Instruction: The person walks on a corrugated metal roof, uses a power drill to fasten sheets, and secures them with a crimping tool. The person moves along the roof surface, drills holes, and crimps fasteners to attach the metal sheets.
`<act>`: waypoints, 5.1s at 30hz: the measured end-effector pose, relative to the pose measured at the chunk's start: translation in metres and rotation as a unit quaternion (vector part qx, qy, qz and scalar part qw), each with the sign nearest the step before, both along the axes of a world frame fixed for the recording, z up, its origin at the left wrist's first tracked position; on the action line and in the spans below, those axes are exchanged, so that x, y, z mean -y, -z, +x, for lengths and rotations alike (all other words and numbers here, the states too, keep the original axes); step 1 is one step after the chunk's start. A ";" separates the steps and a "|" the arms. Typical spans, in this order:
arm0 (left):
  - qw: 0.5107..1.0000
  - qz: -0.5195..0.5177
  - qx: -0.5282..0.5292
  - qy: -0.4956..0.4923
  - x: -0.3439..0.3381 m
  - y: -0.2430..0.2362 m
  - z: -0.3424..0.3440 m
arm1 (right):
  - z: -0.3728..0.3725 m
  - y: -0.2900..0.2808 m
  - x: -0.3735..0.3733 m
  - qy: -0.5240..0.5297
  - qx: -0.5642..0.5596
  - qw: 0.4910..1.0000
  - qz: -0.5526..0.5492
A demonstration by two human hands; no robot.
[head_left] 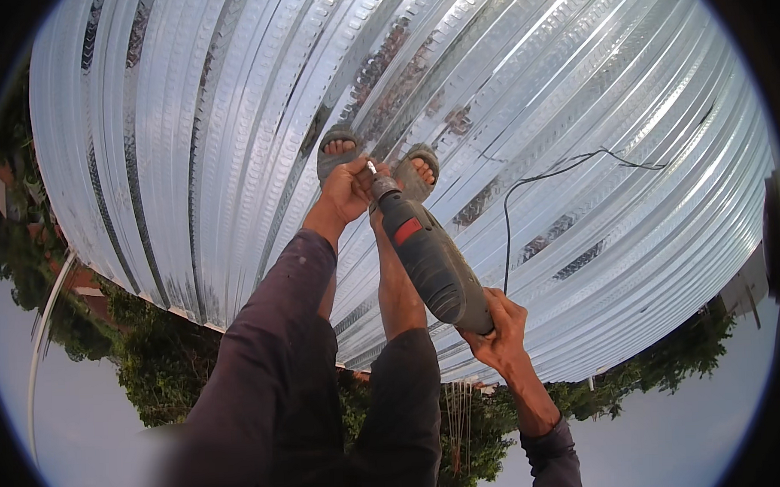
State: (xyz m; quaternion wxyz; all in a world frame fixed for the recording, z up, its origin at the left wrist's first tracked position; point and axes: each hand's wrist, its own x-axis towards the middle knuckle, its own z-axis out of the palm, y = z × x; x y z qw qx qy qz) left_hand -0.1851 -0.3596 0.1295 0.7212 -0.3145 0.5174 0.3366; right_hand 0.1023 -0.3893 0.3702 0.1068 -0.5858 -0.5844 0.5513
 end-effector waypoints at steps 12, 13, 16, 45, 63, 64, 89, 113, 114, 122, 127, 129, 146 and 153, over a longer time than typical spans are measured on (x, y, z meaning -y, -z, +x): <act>0.999 0.007 0.031 0.013 -0.006 0.066 0.016 | -0.015 0.067 0.016 -0.135 0.107 0.980 0.100; 1.000 -0.010 -0.002 0.029 -0.014 0.073 0.020 | -0.021 0.078 0.016 -0.144 0.120 0.977 0.104; 0.994 -0.044 -0.078 0.067 -0.037 0.093 0.024 | -0.037 0.113 0.008 -0.139 0.132 0.974 0.120; 0.985 0.020 -0.113 0.129 -0.016 0.164 -0.016 | -0.090 0.161 -0.045 -0.185 0.194 0.963 0.000; 0.947 -0.093 -0.227 0.207 -0.062 -0.031 0.071 | -0.077 0.172 -0.096 -0.318 0.277 0.906 0.027; 0.950 -0.093 -0.225 0.197 -0.061 -0.031 0.070 | -0.078 0.173 -0.099 -0.328 0.278 0.902 0.030; 0.990 -0.033 0.007 -0.140 -0.035 -0.040 0.061 | -0.113 0.131 -0.166 -0.619 0.269 0.690 0.261; 0.810 0.166 -0.184 0.531 0.042 -0.154 0.179 | 0.038 0.009 0.085 -0.042 0.270 0.951 -0.144; 0.818 0.153 -0.145 0.535 0.041 -0.158 0.173 | 0.030 0.013 0.097 -0.016 0.271 0.954 -0.130; 0.858 0.058 -0.060 0.507 0.048 -0.163 0.055 | -0.001 0.013 0.118 0.166 0.236 0.940 -0.183; 0.709 0.049 -0.281 0.645 0.043 -0.192 -0.073 | 0.009 -0.009 0.116 0.205 0.218 0.931 -0.208; 0.688 0.011 -0.329 0.647 0.043 -0.210 -0.114 | 0.017 -0.019 0.110 0.223 0.213 0.930 -0.200; 0.726 0.067 -0.296 0.617 -0.026 -0.269 -0.041 | 0.152 -0.084 -0.025 0.308 0.247 0.885 -0.245; 0.791 -0.022 -0.273 0.547 -0.167 -0.295 0.031 | 0.223 -0.076 -0.133 0.348 0.249 0.873 -0.235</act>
